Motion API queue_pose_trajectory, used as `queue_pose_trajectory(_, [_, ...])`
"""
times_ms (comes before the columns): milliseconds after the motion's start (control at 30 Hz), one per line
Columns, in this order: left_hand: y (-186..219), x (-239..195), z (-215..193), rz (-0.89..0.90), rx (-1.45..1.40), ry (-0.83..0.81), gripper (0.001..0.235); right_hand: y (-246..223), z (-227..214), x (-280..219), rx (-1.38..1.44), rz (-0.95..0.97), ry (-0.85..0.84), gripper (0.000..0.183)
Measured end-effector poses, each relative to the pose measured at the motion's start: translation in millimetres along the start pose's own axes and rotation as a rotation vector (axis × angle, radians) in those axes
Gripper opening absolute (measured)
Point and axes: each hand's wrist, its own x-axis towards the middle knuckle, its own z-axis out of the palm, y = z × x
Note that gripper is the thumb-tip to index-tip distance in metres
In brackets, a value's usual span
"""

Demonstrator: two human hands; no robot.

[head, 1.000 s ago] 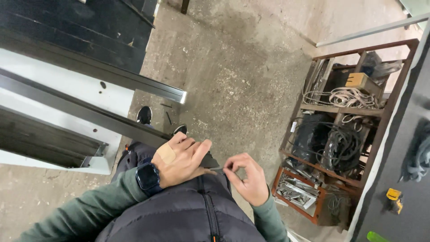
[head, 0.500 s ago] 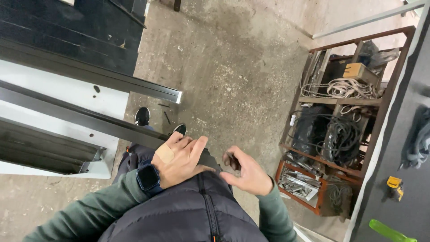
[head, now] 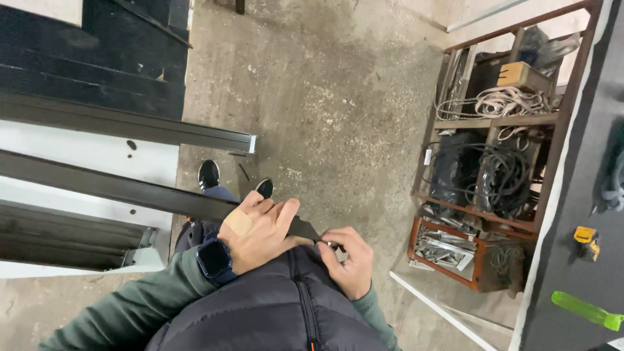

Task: The person picks up long dark metal profiles from a workbench and carries them to a rack area. They hold a profile against their body, fit a small metal bracket onto its end, and use a small hex key to tighten the bracket, repeating the fitting on additional profiles.

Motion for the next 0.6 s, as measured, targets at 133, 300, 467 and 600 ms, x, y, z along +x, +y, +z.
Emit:
queue_pose_trajectory(133, [-1, 1, -1, -0.010, 0.001, -0.013, 0.062, 0, 6, -5, 0.001, -0.093, 0.094, 0.015])
queue_pose_trajectory(300, [-5, 1, 4, -0.032, 0.005, -0.022, 0.061, 1, 10, -7, -0.065, -0.246, 0.220, 0.016])
queue_pose_trajectory(467, [-8, 2, 1, -0.020, 0.020, -0.011, 0.062, 27, 7, -16, -0.097, -0.120, 0.281, 0.017])
queue_pose_trajectory(600, [-10, 0, 1, -0.011, 0.018, -0.018, 0.061, 7, 14, -3, -0.030, -0.131, 0.167, 0.020])
